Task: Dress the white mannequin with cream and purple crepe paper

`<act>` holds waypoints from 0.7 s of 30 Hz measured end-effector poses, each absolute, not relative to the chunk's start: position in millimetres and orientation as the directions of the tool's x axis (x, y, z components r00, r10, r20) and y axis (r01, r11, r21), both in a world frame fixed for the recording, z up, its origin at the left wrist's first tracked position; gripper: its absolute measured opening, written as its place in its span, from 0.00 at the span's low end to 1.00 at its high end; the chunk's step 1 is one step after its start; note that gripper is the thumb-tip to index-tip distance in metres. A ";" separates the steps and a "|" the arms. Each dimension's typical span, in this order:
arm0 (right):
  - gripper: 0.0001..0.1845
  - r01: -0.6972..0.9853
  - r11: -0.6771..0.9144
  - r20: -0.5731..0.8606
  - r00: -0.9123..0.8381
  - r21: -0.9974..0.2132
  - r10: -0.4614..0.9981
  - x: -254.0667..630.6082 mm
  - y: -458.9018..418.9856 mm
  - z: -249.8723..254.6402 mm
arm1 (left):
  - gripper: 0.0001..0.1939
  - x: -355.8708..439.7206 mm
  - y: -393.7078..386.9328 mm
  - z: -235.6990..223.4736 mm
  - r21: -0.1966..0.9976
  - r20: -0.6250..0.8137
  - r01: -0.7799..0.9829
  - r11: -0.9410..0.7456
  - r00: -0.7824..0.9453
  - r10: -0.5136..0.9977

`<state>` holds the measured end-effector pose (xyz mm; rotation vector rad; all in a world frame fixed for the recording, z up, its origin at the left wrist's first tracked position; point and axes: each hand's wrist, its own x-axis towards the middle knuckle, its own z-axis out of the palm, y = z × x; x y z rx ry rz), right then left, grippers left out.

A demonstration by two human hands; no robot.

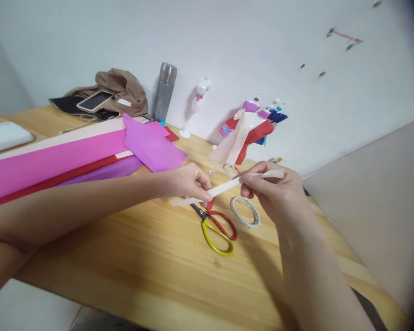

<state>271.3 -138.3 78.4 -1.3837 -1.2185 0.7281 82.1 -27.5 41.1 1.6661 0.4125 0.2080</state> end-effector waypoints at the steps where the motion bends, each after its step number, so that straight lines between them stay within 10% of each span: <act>1: 0.13 0.267 0.138 0.216 0.289 -0.954 0.933 271.6 -138.1 79.7 | 0.06 81.8 -26.6 41.0 0.983 -0.104 0.154 -0.098 0.914 0.391; 14: 0.14 0.258 0.159 0.245 0.343 -0.953 0.907 295.2 -138.0 86.9 | 0.07 83.5 -22.6 34.3 0.984 -0.109 0.155 -0.092 0.916 0.385; 21: 0.21 -0.041 0.205 0.192 0.210 -0.978 0.959 296.4 -116.1 56.3 | 0.07 81.6 -20.9 42.7 0.980 -0.105 0.164 -0.111 0.905 0.412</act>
